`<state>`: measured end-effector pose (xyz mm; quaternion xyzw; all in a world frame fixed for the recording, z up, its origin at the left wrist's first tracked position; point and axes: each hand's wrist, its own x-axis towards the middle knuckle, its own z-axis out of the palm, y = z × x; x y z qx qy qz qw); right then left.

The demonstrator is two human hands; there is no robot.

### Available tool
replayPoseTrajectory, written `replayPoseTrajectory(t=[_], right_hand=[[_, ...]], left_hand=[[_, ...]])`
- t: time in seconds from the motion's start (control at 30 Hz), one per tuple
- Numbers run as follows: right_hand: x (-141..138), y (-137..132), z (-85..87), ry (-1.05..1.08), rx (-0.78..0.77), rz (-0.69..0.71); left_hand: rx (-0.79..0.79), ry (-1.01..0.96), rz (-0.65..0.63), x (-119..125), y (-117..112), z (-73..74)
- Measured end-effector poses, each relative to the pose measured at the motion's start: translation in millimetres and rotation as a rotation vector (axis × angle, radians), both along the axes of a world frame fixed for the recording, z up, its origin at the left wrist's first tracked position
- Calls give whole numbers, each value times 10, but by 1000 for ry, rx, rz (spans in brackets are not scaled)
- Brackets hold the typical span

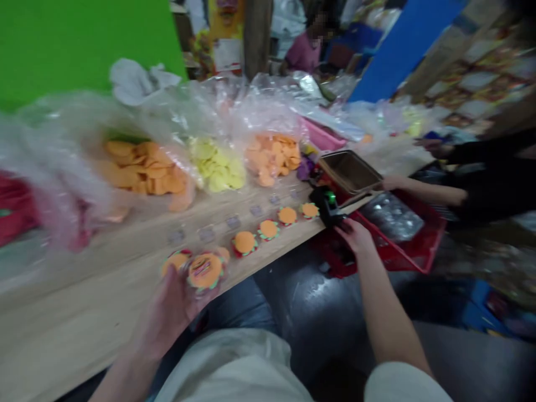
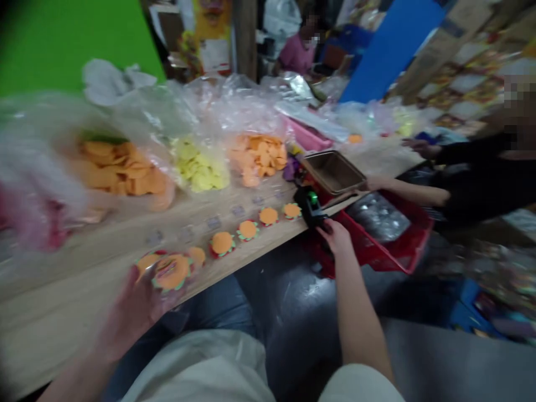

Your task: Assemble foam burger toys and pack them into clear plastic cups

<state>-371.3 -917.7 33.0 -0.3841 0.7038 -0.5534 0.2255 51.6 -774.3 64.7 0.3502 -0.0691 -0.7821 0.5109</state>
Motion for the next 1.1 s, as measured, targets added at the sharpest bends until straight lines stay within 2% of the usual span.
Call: replayPoseTrajectory(t=[0.13,0.23,0.33,0.43,0.5,0.57,0.63,0.7,0.77,0.83,0.93,1.1], right_hand=[[-147,-54,-248,-156,28,-13],[-83,-40,-387,-205,14,-80],[161,95,-490,-200,17,-155],[622,387,-469,-179,32,-127],[1069,627,-342,-158,42,21],[1594,870,-143,-103,82,382],[2130,1090,68,-159,133,750],[2594,1263,217,-270,147,965],[2925,1375,279,-323,135,1047],[3117,1434,278,-316,119,1070],[3246,1479,251,-314,128,1083],[3362,1559,259,-349,157,1011]], left_hand=[[-9,-58,-25,-19,-76,-113],[-50,-56,-34,-47,-88,-108],[-74,-2,-30,-71,-86,-34],[-54,24,8,-65,-62,43],[-39,-16,53,-33,-43,66],[-39,-85,94,24,-23,65],[-71,-139,142,97,11,61],[-99,-170,181,172,68,71],[-111,-183,219,246,141,87],[-126,-186,262,316,213,95],[-153,-183,312,406,289,84],[-188,-160,329,468,337,61]])
